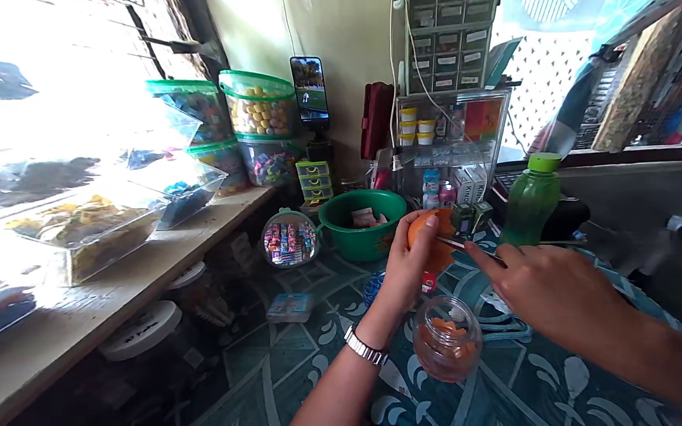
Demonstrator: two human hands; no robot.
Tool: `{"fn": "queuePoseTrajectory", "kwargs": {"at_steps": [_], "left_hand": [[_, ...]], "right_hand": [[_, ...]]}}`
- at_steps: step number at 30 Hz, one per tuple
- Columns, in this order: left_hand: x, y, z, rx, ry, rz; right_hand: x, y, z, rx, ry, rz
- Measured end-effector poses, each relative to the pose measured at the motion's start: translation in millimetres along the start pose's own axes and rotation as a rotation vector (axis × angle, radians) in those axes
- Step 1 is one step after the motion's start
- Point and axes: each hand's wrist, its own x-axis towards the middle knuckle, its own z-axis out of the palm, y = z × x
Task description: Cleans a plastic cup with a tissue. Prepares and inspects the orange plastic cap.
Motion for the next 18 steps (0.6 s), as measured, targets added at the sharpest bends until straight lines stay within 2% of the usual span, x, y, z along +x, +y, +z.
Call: {"fn": "queuePoseTrajectory", "kwargs": {"at_steps": [4,10,18], "left_hand": [[-0.9,-1.4,1.0,0.03,-0.018,0.0],[-14.6,-2.6,14.7,0.359,-0.054,0.193],[-10.3,-2.6,8.2,0.409,-0.03,0.226]], "right_hand": [[-1.2,-3.7,-5.2,-0.033,-0.017,0.017],[-1.0,-17.4,-37.5,-0.136,-0.172,0.091],[1.8,-19.2,-30.4,-0.103,-0.146,0.1]]}}
